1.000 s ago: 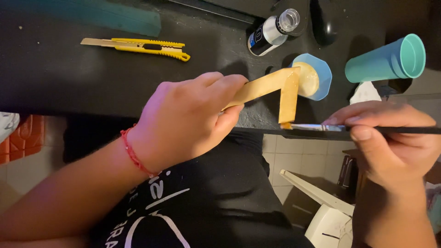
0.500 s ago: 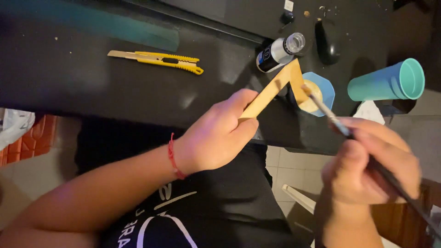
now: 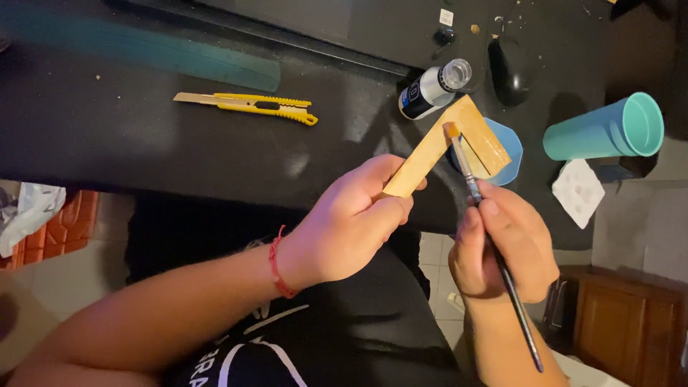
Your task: The person paints wooden letters with a light-colored substance using a paintbrush. They hold the letters in their left hand and apply the paint with their right hand, dipping the brush into a small blue container as needed. The person works on the letters while sitting, resting them on their lap.
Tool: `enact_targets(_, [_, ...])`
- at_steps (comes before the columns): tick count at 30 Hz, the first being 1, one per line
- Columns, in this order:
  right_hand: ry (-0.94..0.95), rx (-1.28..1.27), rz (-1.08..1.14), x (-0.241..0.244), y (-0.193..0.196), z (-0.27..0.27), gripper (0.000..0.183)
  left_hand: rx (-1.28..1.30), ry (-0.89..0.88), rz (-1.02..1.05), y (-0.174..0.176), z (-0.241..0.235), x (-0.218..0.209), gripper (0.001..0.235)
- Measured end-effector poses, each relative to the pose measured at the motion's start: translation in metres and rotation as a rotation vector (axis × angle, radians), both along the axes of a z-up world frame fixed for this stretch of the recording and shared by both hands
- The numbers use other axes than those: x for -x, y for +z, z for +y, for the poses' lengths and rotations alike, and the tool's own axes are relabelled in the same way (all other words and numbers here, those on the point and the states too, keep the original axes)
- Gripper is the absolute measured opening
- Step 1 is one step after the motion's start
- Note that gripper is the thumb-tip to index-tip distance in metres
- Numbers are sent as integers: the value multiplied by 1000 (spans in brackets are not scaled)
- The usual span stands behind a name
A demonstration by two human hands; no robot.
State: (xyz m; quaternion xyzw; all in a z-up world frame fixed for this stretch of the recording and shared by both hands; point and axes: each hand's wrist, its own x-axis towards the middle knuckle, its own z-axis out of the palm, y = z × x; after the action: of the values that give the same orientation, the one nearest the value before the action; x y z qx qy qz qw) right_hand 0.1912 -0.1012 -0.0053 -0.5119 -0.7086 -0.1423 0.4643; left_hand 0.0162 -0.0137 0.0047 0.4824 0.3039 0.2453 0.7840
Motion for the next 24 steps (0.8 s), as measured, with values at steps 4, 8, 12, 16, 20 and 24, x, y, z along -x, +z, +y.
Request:
enact_targets(4, [-21,3,-48,-1,-5,-2,9,-10,0,24,2,0,0,18])
enact_targets(8, [-18,45,-111,-2,-6,-8,8,-283,35,72,-2,-1,2,16])
enact_targets(12, [-34,122,-91,1,6,-16,7,-403,50,103,-6,-2,4,16])
enact_targets(16, [-40,210,-9,8,21,-22,8,-472,75,93,-7,-1,3,9])
enact_targets(20, [62,175,105,7,23,-19,12,-416,54,118,-2,-1,3,24])
enact_targets(24, [52,220,167,8,37,-20,12,-392,57,76,-3,-3,5,24])
